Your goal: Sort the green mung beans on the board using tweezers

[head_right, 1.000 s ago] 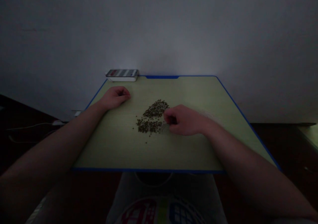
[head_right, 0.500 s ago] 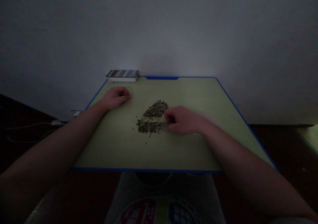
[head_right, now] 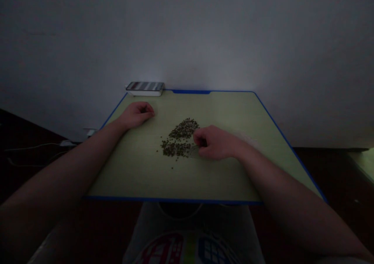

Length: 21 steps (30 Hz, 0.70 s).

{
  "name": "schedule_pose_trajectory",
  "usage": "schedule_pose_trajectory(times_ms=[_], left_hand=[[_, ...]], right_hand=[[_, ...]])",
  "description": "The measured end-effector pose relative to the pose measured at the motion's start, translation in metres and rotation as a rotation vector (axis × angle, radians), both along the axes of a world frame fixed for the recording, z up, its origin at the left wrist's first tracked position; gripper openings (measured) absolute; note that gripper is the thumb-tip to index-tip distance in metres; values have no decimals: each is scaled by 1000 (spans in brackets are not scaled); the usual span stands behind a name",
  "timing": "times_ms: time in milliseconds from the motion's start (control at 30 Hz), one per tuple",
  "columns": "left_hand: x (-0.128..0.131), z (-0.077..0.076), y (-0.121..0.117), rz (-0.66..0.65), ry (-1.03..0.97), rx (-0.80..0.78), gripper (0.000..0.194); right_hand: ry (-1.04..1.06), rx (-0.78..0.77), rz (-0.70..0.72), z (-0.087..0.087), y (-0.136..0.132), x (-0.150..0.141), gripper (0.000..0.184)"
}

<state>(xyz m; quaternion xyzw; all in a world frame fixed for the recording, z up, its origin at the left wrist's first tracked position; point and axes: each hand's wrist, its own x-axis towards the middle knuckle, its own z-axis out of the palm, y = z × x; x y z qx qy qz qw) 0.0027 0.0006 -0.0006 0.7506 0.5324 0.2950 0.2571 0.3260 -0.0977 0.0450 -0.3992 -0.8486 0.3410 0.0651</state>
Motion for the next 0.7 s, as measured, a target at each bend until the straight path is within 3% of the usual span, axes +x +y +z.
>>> schedule_pose_trajectory(times_ms=[700], left_hand=[[0, -1, -1, 2, -9, 13, 18]], right_hand=[[3, 51, 21, -1, -5, -8, 13]])
